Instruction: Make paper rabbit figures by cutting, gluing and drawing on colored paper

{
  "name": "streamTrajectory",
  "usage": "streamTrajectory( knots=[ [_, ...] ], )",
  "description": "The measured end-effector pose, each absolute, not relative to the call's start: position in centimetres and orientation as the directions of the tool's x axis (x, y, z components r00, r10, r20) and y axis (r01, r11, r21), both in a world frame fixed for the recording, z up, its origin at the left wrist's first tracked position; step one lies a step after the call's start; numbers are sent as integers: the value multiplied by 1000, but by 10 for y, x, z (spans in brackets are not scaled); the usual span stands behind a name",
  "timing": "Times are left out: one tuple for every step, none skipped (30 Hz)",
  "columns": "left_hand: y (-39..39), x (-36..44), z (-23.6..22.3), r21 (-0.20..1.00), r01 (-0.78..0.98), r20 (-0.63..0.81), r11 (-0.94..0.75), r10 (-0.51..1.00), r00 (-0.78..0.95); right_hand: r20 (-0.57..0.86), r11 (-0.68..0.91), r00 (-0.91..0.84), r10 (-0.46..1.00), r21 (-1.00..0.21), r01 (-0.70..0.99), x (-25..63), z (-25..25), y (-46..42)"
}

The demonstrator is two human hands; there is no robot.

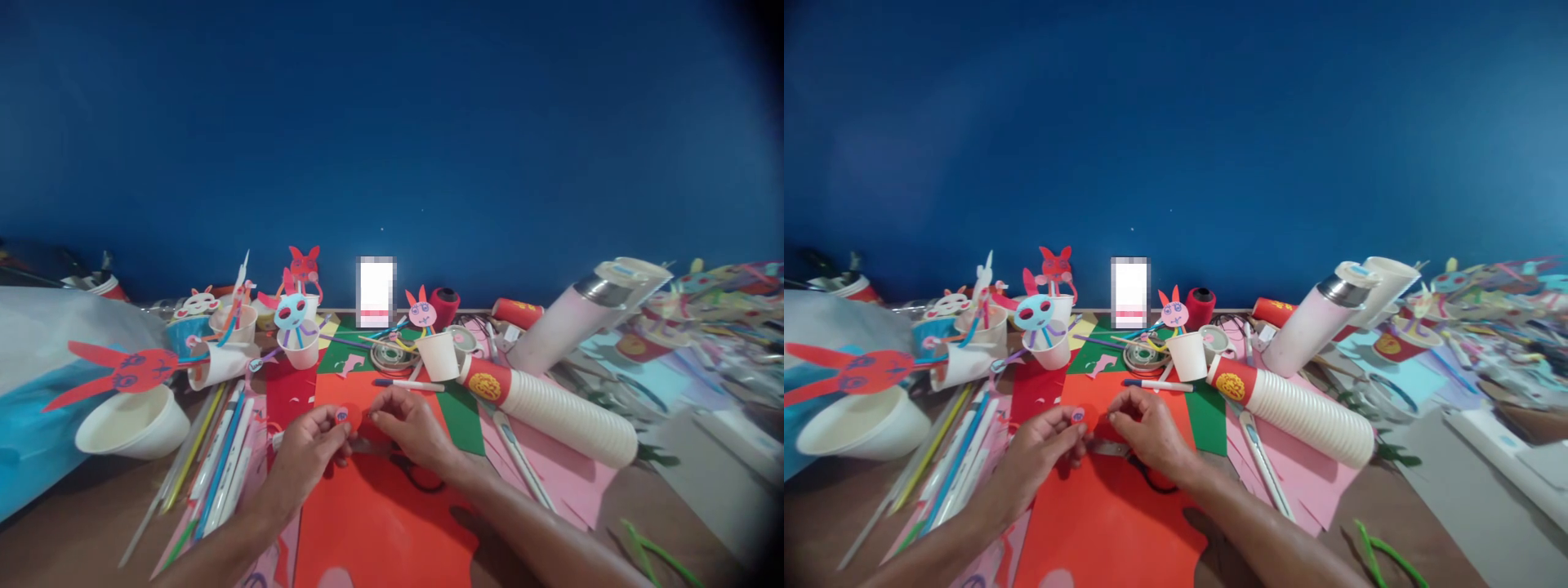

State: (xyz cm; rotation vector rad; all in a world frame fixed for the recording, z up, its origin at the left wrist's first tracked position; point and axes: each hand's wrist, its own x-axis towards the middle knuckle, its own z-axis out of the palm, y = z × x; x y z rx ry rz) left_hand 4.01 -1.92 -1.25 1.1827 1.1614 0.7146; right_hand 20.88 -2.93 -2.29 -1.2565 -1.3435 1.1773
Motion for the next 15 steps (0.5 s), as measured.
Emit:
streamTrajectory(
  knots=[
    [-19,40,-12,950,134,-310,283,904,293,8,14,-57,998,-995,96,209,-22,-29],
    [-19,40,-12,949,132,-313,286,904,290,0,4,-61,998,-998,71,209,-21,-29],
    [-19,40,-11,949,129,-314,288,904,290,-9,-6,-63,998,-999,43,209,-21,-29],
    [-19,40,-10,948,128,-316,291,903,290,-15,-14,-63,998,-1000,16,210,-21,-29],
    [-19,40,-10,948,126,-318,293,903,290,-20,-20,-60,998,-1000,-11,211,-21,-28],
    [-20,41,-10,947,126,-321,296,900,295,-24,-26,-55,998,-999,-38,212,-21,-27],
    [-20,41,-10,945,128,-325,300,897,300,-28,-31,-51,998,-997,-64,213,-22,-26],
    [-20,41,-10,943,132,-332,305,892,306,-32,-36,-44,998,-996,-87,214,-23,-25],
    [-21,41,-11,940,137,-339,311,887,313,-37,-41,-35,999,-993,-107,215,-23,-24],
    [-21,41,-12,938,142,-346,316,882,320,-40,-42,-24,999,-991,-126,215,-23,-23],
    [-21,41,-13,937,146,-348,317,877,331,-39,-41,-13,999,-989,-141,216,-23,-22],
    [-21,41,-15,937,148,-349,317,874,338,-39,-39,-5,999,-988,-151,216,-23,-22],
    [-20,41,-16,937,148,-350,318,871,345,-41,-40,1,999,-987,-157,216,-23,-21],
    [-20,40,-17,936,148,-352,320,869,348,-48,-47,4,999,-986,-163,216,-22,-21],
    [-20,40,-18,936,147,-353,321,868,350,-60,-59,2,998,-984,-170,215,-21,-21]
  ],
)
